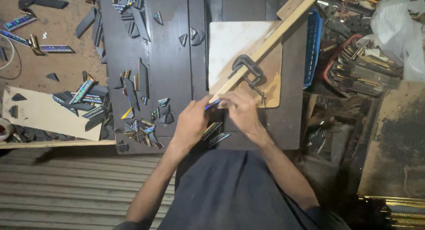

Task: The person picks up small iridescent trim strips from a cluttered workbench, turns them over in their hands, and sorts them into a pile, occasionally tossing pieces into a blue bin beside the bench. They continue handling and separating the strips one at a time throughout the clip.

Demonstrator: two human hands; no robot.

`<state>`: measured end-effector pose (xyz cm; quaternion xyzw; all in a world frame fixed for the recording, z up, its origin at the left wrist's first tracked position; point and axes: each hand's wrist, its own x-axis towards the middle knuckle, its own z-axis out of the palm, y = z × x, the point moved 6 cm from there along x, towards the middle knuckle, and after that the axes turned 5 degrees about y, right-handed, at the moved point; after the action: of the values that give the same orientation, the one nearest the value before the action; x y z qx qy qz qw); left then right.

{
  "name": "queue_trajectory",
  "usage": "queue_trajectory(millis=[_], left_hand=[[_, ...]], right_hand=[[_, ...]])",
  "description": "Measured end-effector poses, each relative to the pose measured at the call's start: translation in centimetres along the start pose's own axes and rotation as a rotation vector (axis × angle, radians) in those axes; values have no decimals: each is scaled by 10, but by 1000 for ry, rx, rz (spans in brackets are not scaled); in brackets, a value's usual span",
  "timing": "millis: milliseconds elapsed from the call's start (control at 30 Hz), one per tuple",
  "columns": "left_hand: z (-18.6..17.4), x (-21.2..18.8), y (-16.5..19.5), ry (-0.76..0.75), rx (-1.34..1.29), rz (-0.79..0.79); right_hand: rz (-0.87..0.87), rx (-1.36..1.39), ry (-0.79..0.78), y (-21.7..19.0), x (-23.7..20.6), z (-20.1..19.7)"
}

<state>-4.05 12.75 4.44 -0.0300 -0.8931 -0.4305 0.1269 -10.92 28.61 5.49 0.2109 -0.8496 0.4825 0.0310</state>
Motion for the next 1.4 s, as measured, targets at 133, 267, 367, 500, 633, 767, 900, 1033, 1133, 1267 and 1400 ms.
queue_trajectory(millis=[133, 267, 367, 500, 633, 767, 900, 1033, 1133, 1267, 1400], left_hand=[[-6, -9, -52, 178, -330, -703], [8, 23, -46, 22, -79, -411], [29, 37, -39, -85, 153, -367], [23, 42, -33, -146, 291, -299], [-46, 51, -55, 142, 496, -274], [-97, 55, -92, 338, 869, -194], [-91, 40, -129, 275, 747, -287], [-94, 35, -131, 277, 755, -302], [-116, 39, -119, 399, 588, -313], [-110, 21, -97, 365, 202, -491], [-48, -8, -80, 155, -134, -730]], right_hand=[[-152, -155, 121, -5, 9, -17], [-344, -468, -47, -13, 18, -15], [-486, -693, -177, -9, 19, -3], [-498, -585, -251, 20, 37, 10], [-577, -756, -140, 62, 102, 27], [-423, -606, -122, 77, 138, 30], [-417, -551, -168, 36, 78, 21], [-382, -518, -309, 13, 42, 16], [-439, -436, -309, 8, 40, 11], [-356, -245, -291, 3, 9, 12], [-465, -208, -243, -15, -39, 16]])
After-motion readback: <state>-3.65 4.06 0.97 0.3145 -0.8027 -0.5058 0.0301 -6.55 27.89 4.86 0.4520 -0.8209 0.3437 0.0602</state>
